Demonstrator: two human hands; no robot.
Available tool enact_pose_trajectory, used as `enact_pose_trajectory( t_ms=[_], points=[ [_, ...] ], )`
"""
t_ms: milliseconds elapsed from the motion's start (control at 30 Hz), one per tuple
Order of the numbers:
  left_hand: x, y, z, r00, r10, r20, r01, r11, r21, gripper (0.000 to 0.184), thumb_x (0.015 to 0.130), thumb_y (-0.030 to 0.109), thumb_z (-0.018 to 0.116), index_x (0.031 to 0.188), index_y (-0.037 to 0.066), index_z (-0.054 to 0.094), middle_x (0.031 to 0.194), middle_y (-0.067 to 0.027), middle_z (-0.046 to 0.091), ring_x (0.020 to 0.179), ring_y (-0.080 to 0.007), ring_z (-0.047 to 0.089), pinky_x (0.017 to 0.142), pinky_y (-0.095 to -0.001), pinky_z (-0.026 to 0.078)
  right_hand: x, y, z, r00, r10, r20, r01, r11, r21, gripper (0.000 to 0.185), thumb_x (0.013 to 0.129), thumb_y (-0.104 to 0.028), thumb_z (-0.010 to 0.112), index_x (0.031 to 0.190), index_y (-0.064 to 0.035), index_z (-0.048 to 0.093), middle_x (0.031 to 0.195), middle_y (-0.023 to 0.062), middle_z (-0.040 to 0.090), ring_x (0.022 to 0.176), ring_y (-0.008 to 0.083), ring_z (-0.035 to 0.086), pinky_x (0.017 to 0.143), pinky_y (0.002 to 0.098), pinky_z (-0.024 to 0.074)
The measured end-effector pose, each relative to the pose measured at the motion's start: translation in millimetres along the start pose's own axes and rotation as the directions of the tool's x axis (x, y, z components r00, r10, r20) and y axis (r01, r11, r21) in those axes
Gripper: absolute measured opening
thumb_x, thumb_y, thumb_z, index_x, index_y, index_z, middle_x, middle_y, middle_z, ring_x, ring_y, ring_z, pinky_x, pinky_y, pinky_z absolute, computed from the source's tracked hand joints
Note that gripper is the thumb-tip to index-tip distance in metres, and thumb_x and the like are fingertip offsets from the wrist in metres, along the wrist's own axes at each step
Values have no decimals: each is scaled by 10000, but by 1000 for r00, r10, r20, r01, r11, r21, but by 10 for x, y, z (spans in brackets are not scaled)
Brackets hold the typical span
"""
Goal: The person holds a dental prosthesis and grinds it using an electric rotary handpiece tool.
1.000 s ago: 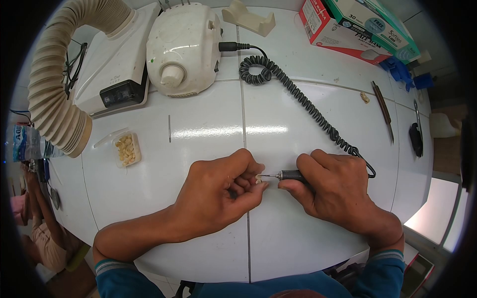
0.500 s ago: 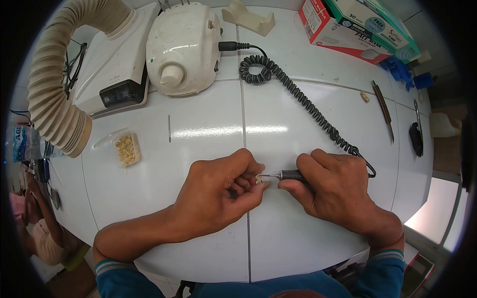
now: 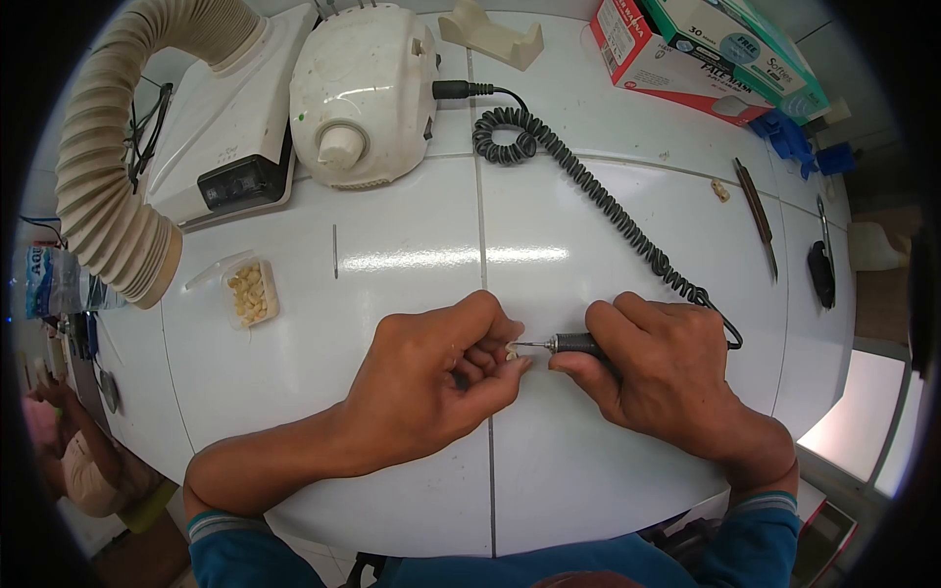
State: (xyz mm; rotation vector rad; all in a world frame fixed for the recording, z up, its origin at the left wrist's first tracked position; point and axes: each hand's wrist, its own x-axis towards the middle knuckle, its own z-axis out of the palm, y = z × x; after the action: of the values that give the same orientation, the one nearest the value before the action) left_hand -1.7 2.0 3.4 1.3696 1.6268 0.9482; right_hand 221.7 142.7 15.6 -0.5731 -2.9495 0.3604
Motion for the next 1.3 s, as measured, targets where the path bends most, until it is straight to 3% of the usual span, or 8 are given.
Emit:
enact_pose_trajectory(
  t_ms=[333, 633, 1300],
  points=[
    [-16, -25, 10, 999, 49, -19, -49, 998, 28, 220, 966, 62, 887, 1085, -35, 729, 888, -78, 775, 788, -100, 750, 712, -245, 620, -62, 50, 49, 997, 2, -82, -1, 1000, 13, 484, 1000, -513, 843, 841, -102, 643, 637, 33, 567, 472, 243, 593, 439, 394, 425],
    [-31, -38, 32, 1000, 14, -25, -14, 1000, -18, 253, 979, 133, 883, 1082, -47, 736, 926, -68, 773, 839, -92, 725, 754, -245, 606, -114, 7, 95, 995, 10, -95, -15, 998, -55, 479, 1031, -534, 798, 872, -94, 693, 671, 46, 655, 508, 264, 645, 451, 425, 431],
    [-29, -43, 30, 1000, 4, 4, -4, 1000, -8, 301, 990, 198, 876, 1104, -53, 756, 879, -75, 784, 755, -86, 719, 702, -242, 608, -98, -37, 30, 998, 55, -25, -57, 996, -65, 480, 1066, -540, 750, 885, -98, 706, 703, 56, 695, 538, 287, 669, 480, 448, 457]
  ],
)
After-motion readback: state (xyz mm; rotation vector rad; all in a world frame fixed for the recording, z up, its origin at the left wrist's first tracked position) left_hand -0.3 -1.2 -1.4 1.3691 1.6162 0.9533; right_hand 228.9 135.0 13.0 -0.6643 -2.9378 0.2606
